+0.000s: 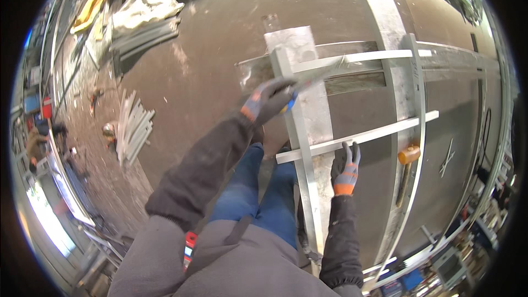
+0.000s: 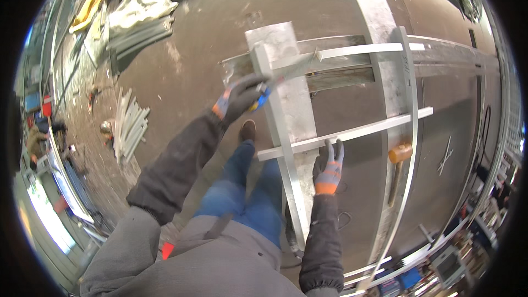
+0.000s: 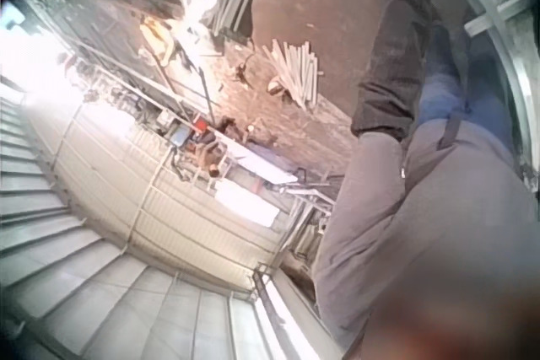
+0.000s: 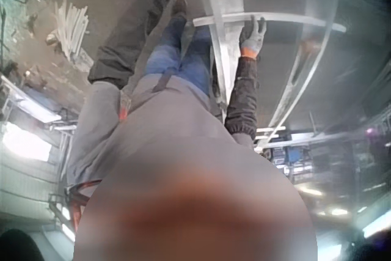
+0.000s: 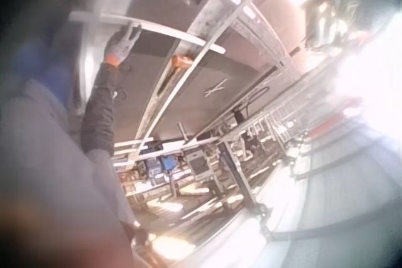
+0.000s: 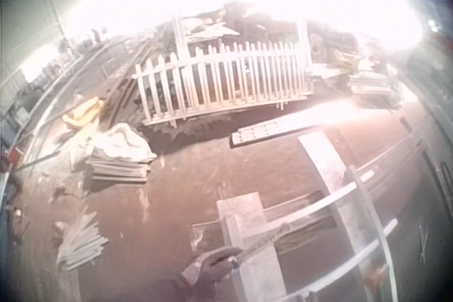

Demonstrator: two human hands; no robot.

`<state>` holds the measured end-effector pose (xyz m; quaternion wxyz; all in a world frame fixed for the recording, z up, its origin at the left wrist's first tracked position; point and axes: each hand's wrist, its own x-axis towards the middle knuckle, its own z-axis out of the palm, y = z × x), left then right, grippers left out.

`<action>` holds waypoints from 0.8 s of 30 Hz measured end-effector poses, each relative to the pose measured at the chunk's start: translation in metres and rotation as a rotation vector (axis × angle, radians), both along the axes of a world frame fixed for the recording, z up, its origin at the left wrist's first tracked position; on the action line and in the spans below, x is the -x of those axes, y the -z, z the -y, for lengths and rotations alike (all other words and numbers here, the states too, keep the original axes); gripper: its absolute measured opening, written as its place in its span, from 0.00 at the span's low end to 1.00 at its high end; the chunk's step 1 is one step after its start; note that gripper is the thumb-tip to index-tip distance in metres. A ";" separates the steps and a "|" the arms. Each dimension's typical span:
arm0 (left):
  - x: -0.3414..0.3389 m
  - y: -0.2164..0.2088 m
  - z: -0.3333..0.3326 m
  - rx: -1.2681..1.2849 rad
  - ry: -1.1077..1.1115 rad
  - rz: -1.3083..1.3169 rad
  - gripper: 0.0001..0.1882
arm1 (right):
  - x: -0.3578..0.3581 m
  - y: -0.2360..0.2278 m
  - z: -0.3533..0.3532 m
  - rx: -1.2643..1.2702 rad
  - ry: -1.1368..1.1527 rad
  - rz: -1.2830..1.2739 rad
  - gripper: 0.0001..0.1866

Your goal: The person assembles a metal frame by inserting vertical bars into slots on a horizontal beam. They use a rubber mallet to tap the bars into place and a tape measure to check spacing. The person then gathers additional bars and places them on the frame.

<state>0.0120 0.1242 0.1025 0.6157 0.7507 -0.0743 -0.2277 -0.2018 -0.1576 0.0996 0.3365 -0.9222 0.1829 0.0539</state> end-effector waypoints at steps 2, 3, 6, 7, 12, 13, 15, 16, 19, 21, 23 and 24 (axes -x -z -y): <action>0.067 -0.005 -0.039 0.031 -0.004 -0.163 0.21 | -0.017 0.009 0.016 0.083 -0.163 -0.054 0.32; 0.099 -0.008 -0.056 0.037 -0.012 -0.216 0.20 | -0.022 0.015 0.021 0.069 -0.190 -0.103 0.31; 0.166 -0.005 -0.091 -0.070 -0.026 -0.459 0.21 | -0.027 0.033 0.025 0.088 -0.300 -0.069 0.27; 0.180 -0.001 -0.101 -0.083 -0.020 -0.526 0.21 | -0.027 0.038 0.026 0.059 -0.284 -0.046 0.27; 0.196 0.030 -0.114 -0.169 0.042 -0.461 0.21 | -0.020 0.050 0.027 0.066 -0.285 -0.030 0.25; 0.193 0.037 -0.111 -0.179 0.063 -0.390 0.21 | -0.019 0.051 0.027 0.089 -0.301 -0.006 0.26; 0.187 0.047 -0.104 -0.203 0.106 -0.245 0.20 | -0.019 0.052 0.026 0.077 -0.301 -0.020 0.26; 0.186 0.051 -0.099 -0.172 0.075 -0.312 0.20 | -0.018 0.052 0.025 0.071 -0.300 -0.020 0.26; 0.182 0.056 -0.091 -0.179 0.121 -0.332 0.21 | -0.017 0.053 0.021 0.031 -0.316 -0.025 0.26; 0.181 0.056 -0.089 -0.183 0.140 -0.303 0.22 | -0.015 0.054 0.018 0.041 -0.293 -0.011 0.26; 0.180 0.057 -0.088 -0.195 0.147 -0.329 0.22 | -0.015 0.055 0.016 0.043 -0.278 -0.011 0.26; 0.180 0.056 -0.089 -0.168 0.141 -0.319 0.22 | -0.014 0.055 0.016 0.046 -0.278 -0.008 0.26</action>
